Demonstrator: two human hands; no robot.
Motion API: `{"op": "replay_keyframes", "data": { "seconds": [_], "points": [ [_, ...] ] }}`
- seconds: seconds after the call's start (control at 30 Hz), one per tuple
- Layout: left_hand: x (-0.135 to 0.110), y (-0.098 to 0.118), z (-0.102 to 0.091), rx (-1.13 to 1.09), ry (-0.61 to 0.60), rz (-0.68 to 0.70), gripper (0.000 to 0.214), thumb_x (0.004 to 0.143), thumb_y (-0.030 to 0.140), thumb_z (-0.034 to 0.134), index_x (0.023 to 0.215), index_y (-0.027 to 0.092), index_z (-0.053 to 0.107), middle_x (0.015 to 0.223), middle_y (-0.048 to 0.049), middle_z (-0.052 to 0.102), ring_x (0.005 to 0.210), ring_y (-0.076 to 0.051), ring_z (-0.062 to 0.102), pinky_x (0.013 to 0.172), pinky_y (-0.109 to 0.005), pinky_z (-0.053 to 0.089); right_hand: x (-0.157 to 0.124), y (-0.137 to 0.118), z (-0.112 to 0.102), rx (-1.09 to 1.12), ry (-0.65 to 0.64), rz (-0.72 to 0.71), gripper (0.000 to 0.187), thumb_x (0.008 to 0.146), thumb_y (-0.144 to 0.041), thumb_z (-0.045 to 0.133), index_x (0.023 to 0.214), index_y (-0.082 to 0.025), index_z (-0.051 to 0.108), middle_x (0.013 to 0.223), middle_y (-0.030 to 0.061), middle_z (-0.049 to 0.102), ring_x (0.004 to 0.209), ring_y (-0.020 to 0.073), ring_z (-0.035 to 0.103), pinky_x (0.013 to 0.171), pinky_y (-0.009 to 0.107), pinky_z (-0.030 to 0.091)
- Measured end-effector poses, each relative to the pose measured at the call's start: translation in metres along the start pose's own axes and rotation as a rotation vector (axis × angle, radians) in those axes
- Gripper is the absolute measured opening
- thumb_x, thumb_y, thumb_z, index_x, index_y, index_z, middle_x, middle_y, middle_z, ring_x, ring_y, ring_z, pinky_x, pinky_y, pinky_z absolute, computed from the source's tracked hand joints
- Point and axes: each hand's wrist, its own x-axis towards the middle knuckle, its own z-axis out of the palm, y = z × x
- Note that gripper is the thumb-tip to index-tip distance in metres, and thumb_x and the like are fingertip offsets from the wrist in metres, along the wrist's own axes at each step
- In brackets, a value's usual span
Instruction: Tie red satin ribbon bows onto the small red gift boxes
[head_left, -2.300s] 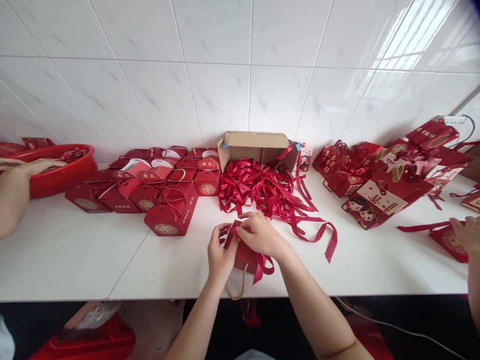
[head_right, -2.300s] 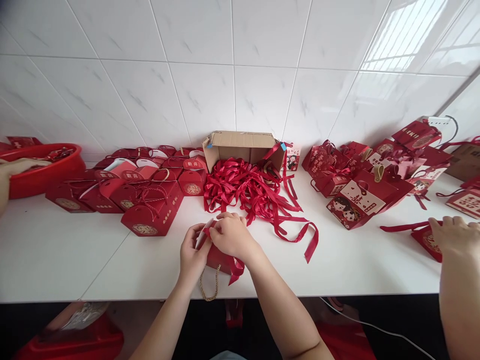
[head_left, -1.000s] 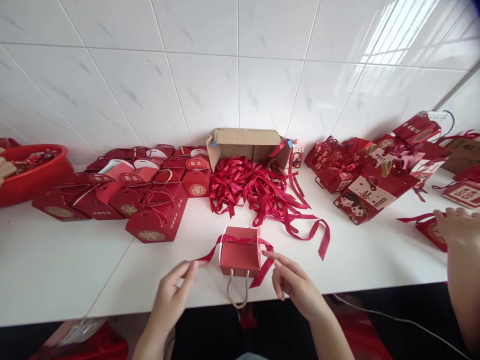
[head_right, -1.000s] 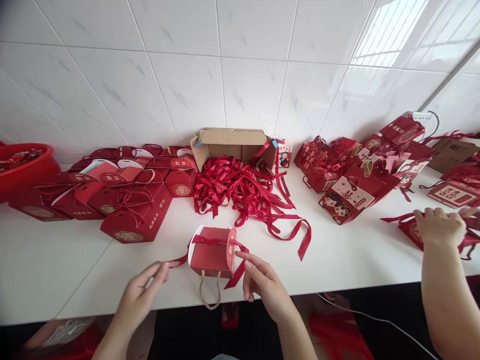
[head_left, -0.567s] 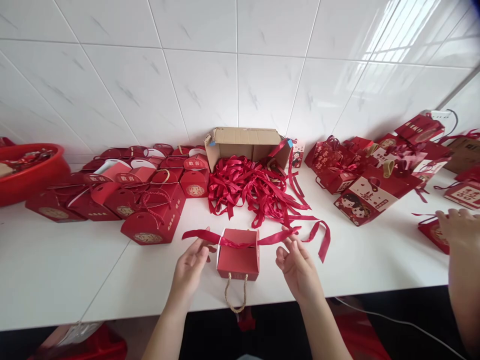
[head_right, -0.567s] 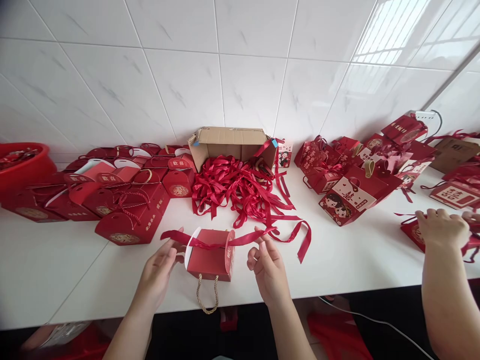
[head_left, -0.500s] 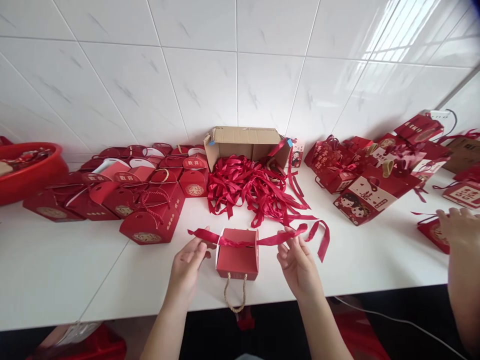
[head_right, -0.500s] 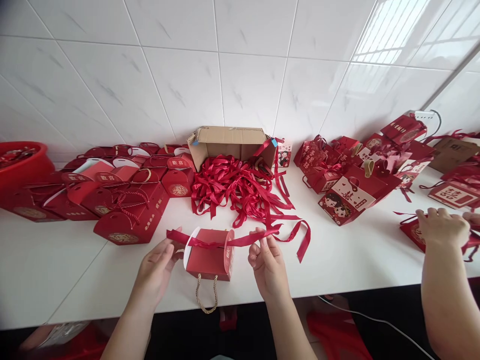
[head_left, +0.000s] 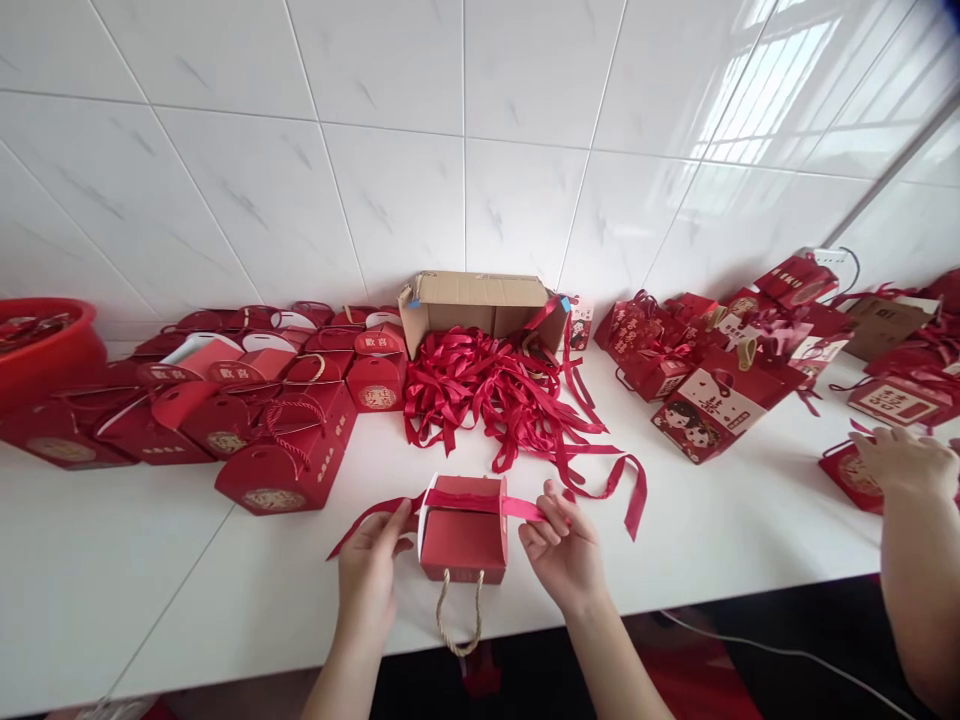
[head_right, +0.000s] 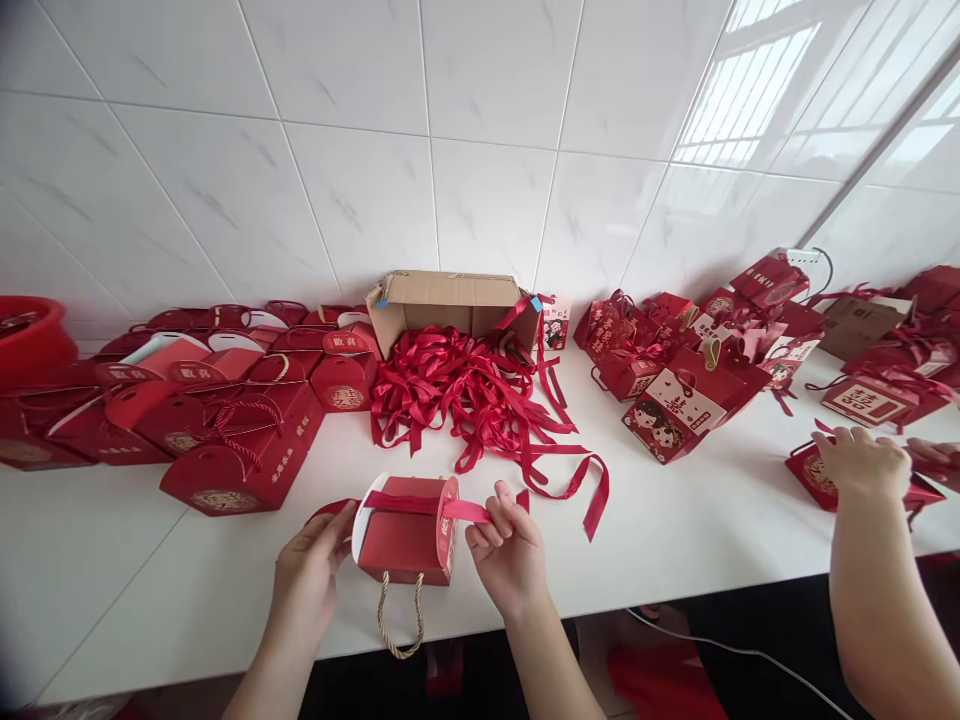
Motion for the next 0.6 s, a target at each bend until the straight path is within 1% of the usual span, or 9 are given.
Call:
{"op": "replay_keyframes", "data": {
  "seconds": [0.1,0.17,0.23,0.27,0.33,0.4,0.5,0.6],
  "points": [
    [-0.005,-0.007,0.003,0.057,-0.010,0.008,0.033,0.054,0.044,0.083,0.058,0.016,0.067,0.059,-0.0020,0.066,0.060,-0.015,0.057,0.059,-0.024,0.046,0.004,0.004,-0.008,-0.039,0.090,0.043,0.022,0.071,-0.012,0.075,0.087,-0.019,0.061,0.046,-0.0140,0.025,0.041,0.0039,0.024,0.045,0.017,0.030],
    [-0.008,-0.009,0.003,0.090,-0.013,0.022,0.032,0.054,0.042,0.084,0.056,0.016,0.065,0.057,-0.0010,0.065,0.060,-0.014,0.056,0.057,-0.022,0.044,0.005,0.005,-0.012,-0.073,0.124,0.073,0.025,0.070,-0.013,0.076,0.091,-0.018,0.063,0.044,-0.0144,0.026,0.040,0.0039,0.025,0.043,0.017,0.031],
    [-0.010,-0.009,0.002,0.114,-0.009,0.042,0.031,0.053,0.040,0.084,0.054,0.017,0.064,0.054,0.0005,0.063,0.058,-0.014,0.055,0.055,-0.021,0.043,0.004,0.003,-0.015,-0.107,0.139,0.067,0.028,0.071,-0.016,0.077,0.096,-0.018,0.065,0.044,-0.0137,0.032,0.040,0.0040,0.029,0.044,0.018,0.034],
    [-0.011,-0.009,0.002,0.124,-0.007,0.051,0.031,0.053,0.040,0.084,0.054,0.017,0.063,0.053,0.0010,0.062,0.057,-0.014,0.054,0.053,-0.021,0.043,0.004,0.003,-0.015,-0.123,0.143,0.051,0.029,0.071,-0.017,0.077,0.098,-0.018,0.065,0.047,-0.0127,0.037,0.041,0.0040,0.033,0.044,0.018,0.037],
    [-0.013,-0.010,0.002,0.135,-0.009,0.066,0.032,0.054,0.041,0.084,0.053,0.017,0.062,0.051,0.0010,0.061,0.054,-0.014,0.054,0.051,-0.022,0.042,0.003,0.001,-0.016,-0.150,0.148,0.026,0.031,0.071,-0.018,0.078,0.100,-0.018,0.066,0.055,-0.0094,0.050,0.045,0.0042,0.042,0.047,0.018,0.042],
    [-0.015,-0.011,0.003,0.135,-0.022,0.080,0.032,0.055,0.041,0.083,0.053,0.017,0.061,0.052,0.0002,0.061,0.053,-0.015,0.055,0.050,-0.023,0.043,0.002,0.000,-0.017,-0.168,0.151,0.019,0.033,0.071,-0.017,0.079,0.102,-0.018,0.067,0.066,-0.0058,0.058,0.050,0.0045,0.048,0.050,0.018,0.047],
    [-0.017,-0.014,0.004,0.111,-0.042,0.101,0.030,0.055,0.038,0.084,0.058,0.018,0.062,0.058,-0.0009,0.064,0.057,-0.017,0.059,0.052,-0.024,0.047,0.003,-0.002,-0.022,-0.186,0.162,-0.013,0.031,0.071,-0.016,0.079,0.100,-0.018,0.068,0.073,-0.0034,0.062,0.053,0.0051,0.053,0.053,0.018,0.053],
    [-0.015,-0.014,0.001,0.068,-0.025,0.120,0.030,0.057,0.038,0.083,0.063,0.018,0.062,0.065,-0.0017,0.067,0.064,-0.018,0.063,0.056,-0.026,0.049,0.003,-0.004,-0.027,-0.238,0.160,-0.102,0.025,0.071,-0.020,0.080,0.093,-0.020,0.067,0.073,-0.0046,0.062,0.056,0.0044,0.056,0.056,0.016,0.056]
  ]
}}
